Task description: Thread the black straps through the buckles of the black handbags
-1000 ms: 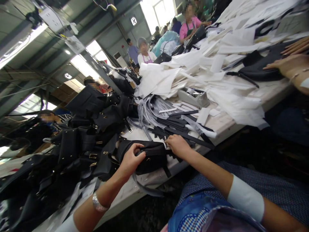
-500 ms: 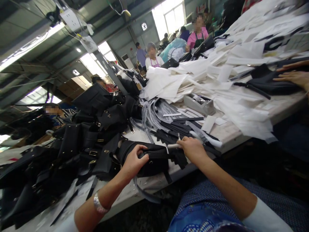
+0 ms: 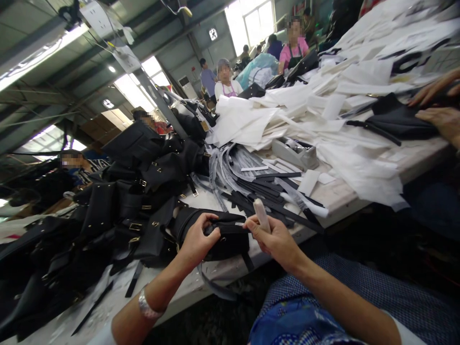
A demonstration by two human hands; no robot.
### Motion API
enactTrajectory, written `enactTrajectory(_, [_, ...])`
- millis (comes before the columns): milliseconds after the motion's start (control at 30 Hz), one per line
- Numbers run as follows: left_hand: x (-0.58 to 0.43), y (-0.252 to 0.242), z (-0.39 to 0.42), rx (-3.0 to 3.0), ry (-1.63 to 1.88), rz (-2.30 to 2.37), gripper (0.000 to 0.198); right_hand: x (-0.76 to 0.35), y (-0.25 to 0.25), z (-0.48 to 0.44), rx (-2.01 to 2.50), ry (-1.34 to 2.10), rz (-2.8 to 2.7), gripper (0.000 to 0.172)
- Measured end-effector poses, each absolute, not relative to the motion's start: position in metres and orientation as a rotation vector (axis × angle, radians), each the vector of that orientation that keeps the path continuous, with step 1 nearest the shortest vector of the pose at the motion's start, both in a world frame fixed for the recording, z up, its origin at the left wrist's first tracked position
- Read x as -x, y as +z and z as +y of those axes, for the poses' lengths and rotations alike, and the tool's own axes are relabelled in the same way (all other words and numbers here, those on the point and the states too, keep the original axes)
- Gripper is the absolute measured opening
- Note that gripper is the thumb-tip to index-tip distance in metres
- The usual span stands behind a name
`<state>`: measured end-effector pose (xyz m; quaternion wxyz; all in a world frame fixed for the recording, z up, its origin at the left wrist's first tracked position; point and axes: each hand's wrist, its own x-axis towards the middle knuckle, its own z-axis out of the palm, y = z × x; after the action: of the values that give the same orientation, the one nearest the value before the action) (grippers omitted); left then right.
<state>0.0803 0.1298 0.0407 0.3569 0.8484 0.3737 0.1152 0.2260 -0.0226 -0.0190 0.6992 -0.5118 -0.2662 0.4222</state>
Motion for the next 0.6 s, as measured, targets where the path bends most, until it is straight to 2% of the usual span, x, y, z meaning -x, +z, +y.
enactTrajectory(200, [-0.079, 0.035, 0.129, -2.227, 0.347, 0.927, 0.031, -0.209, -0.015, -0.01, 1.321, 0.718, -0.826, 0.031])
enactTrajectory(600, [-0.074, 0.039, 0.113, -2.373, 0.409, 0.918, 0.039, -0.198, -0.007, -0.008, 1.391, 0.643, -0.937, 0.022])
